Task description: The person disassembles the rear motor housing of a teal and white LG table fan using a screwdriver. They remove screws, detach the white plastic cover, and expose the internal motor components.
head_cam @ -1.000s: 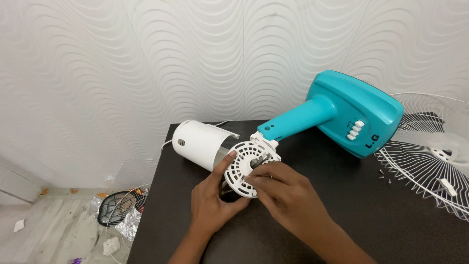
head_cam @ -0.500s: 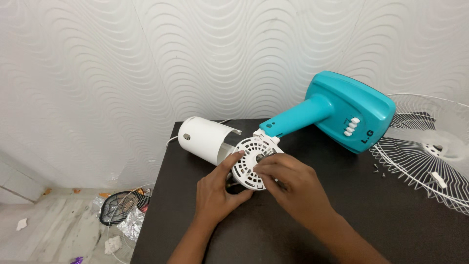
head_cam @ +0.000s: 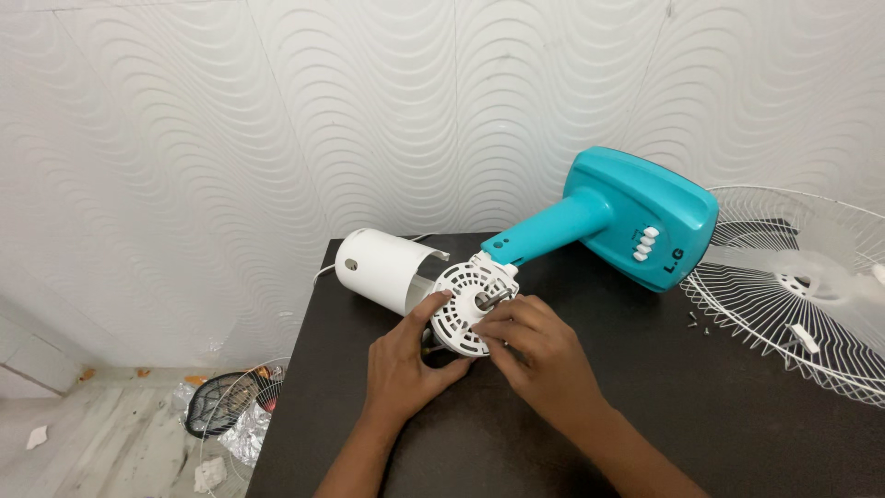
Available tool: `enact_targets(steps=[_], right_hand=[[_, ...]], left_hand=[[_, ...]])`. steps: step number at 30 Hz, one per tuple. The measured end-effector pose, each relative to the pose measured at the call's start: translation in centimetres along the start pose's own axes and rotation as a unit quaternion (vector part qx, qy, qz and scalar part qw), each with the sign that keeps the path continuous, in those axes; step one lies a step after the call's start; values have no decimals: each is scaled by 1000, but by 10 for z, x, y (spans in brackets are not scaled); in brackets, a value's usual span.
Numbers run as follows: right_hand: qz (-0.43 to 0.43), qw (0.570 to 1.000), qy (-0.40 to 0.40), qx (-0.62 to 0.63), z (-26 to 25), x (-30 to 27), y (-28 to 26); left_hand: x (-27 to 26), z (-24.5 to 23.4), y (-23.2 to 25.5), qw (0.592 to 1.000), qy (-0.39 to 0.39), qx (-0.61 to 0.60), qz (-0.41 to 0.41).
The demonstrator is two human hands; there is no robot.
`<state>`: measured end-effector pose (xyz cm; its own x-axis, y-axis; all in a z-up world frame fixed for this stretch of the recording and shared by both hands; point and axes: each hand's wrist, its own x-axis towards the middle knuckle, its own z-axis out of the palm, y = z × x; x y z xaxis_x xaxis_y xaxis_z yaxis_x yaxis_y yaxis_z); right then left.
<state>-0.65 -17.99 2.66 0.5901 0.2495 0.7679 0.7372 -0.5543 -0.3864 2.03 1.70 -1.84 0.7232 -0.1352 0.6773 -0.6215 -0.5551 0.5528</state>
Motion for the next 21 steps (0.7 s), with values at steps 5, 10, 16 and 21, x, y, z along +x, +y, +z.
enact_targets(steps=[5,10,16,21], right_hand=[[-13,1000,0,-11,3,1,-1],[8,1000,7,-4,5,2,-4],[22,1000,9,-10,6,4,-9],[42,999,5,-5,3,5,-11]], left_hand=[[0,1,-2,1000,-3,-21,-2],[2,2,-1,1000,-2,-17,11],[0,0,2,999,-11,-20,34],[0,0,2,999,-13,-20,28]])
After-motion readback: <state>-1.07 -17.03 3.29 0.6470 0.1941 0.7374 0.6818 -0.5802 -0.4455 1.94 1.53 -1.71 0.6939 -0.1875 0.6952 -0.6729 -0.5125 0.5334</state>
